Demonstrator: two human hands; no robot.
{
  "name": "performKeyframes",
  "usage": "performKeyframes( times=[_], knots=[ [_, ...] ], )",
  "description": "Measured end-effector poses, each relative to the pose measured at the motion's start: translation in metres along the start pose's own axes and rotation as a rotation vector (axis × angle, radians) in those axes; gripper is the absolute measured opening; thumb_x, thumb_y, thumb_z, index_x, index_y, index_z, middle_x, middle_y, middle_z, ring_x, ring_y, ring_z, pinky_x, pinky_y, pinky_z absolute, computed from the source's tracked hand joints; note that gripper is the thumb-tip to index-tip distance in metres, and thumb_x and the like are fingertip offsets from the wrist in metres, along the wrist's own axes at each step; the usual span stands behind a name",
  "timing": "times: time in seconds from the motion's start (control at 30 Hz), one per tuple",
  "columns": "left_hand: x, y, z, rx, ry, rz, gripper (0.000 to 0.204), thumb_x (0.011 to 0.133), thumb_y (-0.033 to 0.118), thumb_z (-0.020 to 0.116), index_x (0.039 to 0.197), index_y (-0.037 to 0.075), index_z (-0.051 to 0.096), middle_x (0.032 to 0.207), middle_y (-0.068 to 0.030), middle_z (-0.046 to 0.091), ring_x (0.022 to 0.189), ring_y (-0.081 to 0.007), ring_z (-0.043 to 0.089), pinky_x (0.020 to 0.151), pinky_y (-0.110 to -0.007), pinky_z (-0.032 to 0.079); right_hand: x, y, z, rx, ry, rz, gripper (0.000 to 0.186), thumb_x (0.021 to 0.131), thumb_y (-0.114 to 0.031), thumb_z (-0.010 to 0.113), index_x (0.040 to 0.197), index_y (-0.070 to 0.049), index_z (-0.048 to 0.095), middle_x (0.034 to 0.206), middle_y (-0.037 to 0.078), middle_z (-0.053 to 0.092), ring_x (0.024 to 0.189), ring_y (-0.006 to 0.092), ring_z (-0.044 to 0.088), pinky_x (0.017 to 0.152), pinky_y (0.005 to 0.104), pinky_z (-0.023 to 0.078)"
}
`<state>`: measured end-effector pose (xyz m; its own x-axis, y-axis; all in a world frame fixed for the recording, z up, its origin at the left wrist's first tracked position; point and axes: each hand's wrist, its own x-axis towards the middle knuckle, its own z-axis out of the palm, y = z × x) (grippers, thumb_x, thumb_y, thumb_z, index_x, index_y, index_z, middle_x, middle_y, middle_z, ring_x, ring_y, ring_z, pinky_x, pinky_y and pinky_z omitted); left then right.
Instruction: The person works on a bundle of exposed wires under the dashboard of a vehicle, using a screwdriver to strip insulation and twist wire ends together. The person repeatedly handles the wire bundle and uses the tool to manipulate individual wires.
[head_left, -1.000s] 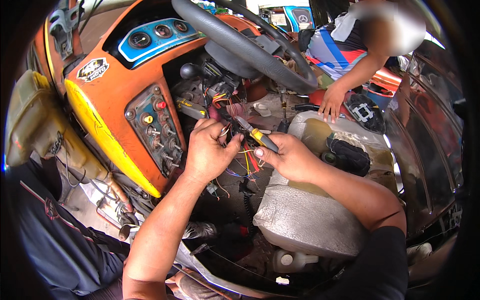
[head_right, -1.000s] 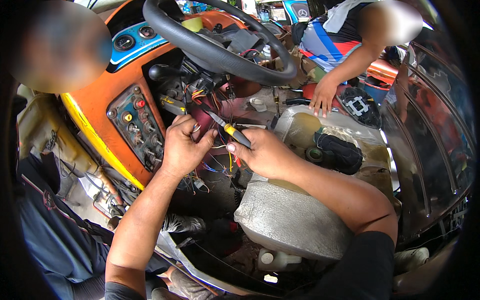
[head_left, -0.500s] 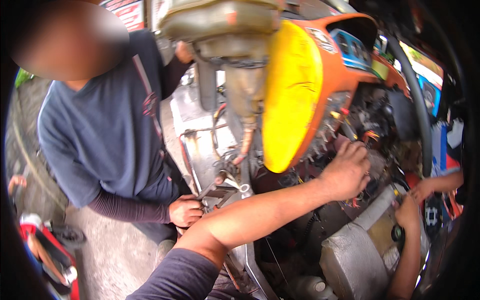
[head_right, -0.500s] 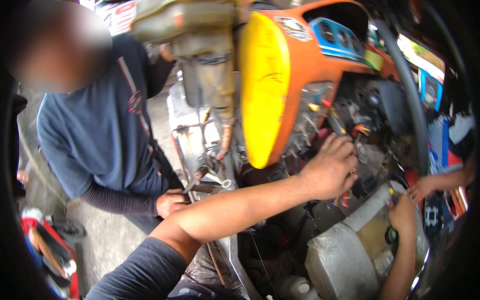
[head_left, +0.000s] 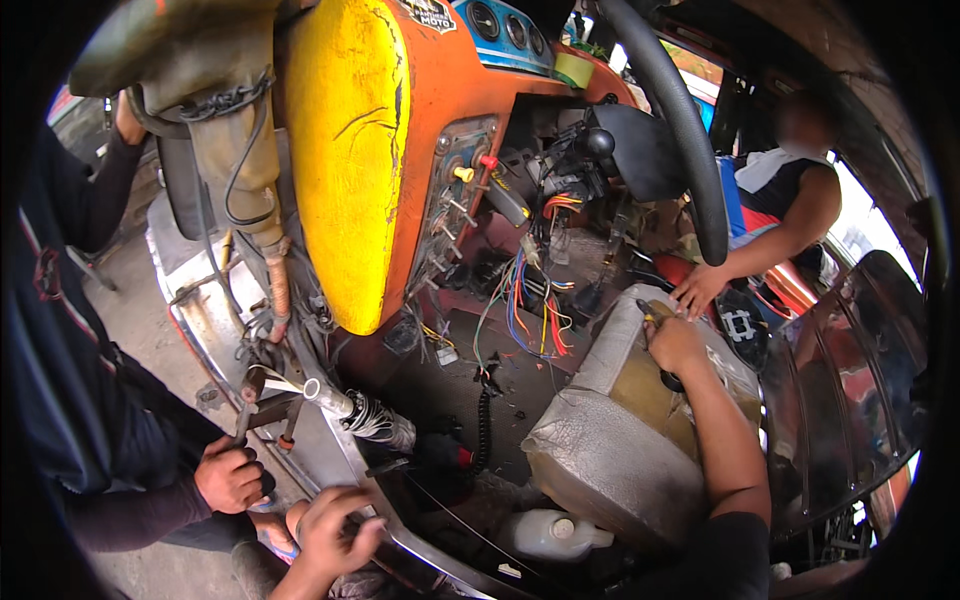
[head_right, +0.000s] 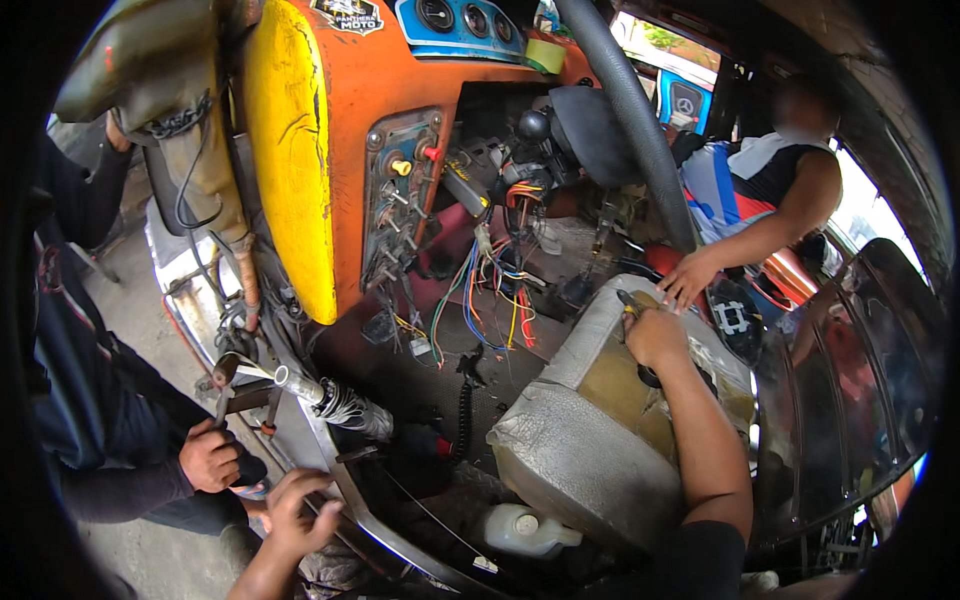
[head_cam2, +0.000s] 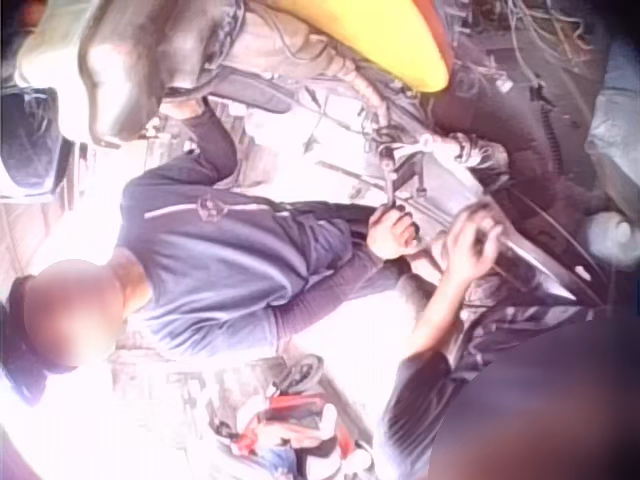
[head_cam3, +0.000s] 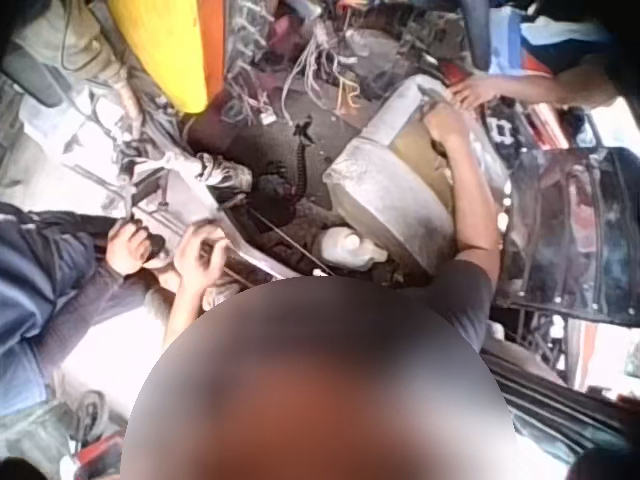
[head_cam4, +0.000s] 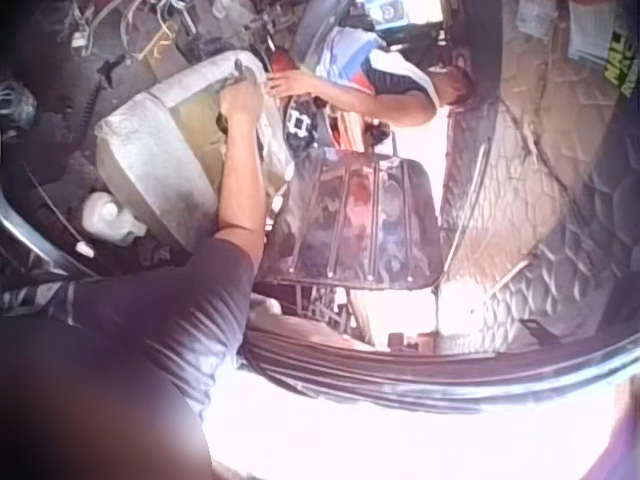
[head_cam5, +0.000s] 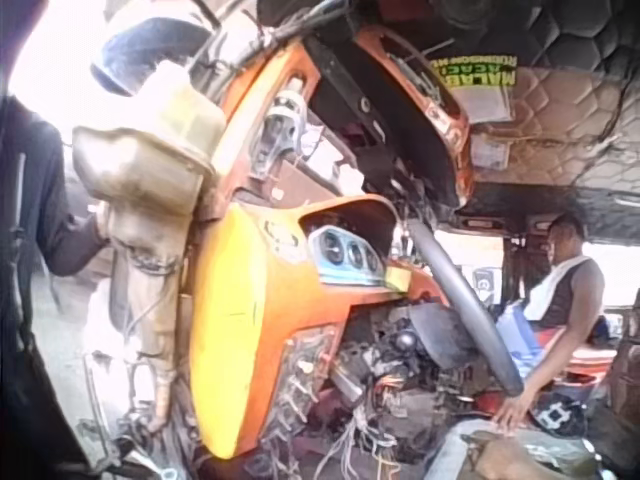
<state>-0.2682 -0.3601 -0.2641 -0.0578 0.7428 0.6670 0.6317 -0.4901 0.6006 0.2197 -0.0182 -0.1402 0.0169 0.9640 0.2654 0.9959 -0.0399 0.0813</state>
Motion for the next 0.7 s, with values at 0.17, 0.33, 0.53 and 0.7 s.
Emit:
performKeyframes(
  times=[0.17,0.33,0.53,0.7],
  knots=[
    [-0.133,-0.073,-0.074,0.178,0.277,-0.607,0.019,0.084,-0.001,0.073,0.102,-0.003,0.069,0.093,-0.0177,0.074,0.088,-0.0336,0.074,0.086,-0.039,0.057,-0.009,-0.032,0.005,0.012,0.101,0.010,0.058,0.106,-0.044,0.056,0.101,0.009,0.078,0.105,0.036,0.074,0.102,0.0498,0.074,0.093,0.0565,0.058],
    [-0.236,-0.121,-0.122,0.336,0.155,-0.958,0.024,0.094,0.010,0.073,0.113,-0.004,0.072,0.104,-0.0233,0.077,0.097,-0.0387,0.074,0.089,-0.045,0.058,-0.017,-0.047,0.019,0.060,0.131,0.058,0.057,0.105,-0.045,0.058,0.107,0.009,0.077,0.108,0.037,0.073,0.106,0.0499,0.073,0.097,0.0562,0.057],
    [-0.282,-0.171,-0.131,0.165,-0.542,-0.820,0.042,0.085,0.017,0.085,0.119,-0.006,0.072,0.116,-0.0263,0.077,0.108,-0.0389,0.077,0.097,-0.044,0.059,-0.030,-0.062,0.039,-0.022,0.078,0.112,0.067,0.107,-0.050,0.053,0.131,0.011,0.069,0.134,0.038,0.066,0.127,0.0501,0.065,0.112,0.0544,0.050],
    [-0.311,-0.228,-0.129,0.000,-0.707,-1.018,0.054,0.089,0.034,0.086,0.121,-0.008,0.072,0.117,-0.0255,0.079,0.112,-0.0382,0.076,0.100,-0.044,0.058,-0.046,-0.073,0.048,-0.171,0.145,0.100,0.065,0.109,-0.055,0.045,0.127,0.000,0.075,0.127,0.031,0.073,0.118,0.0483,0.071,0.105,0.0549,0.055]
  ],
)
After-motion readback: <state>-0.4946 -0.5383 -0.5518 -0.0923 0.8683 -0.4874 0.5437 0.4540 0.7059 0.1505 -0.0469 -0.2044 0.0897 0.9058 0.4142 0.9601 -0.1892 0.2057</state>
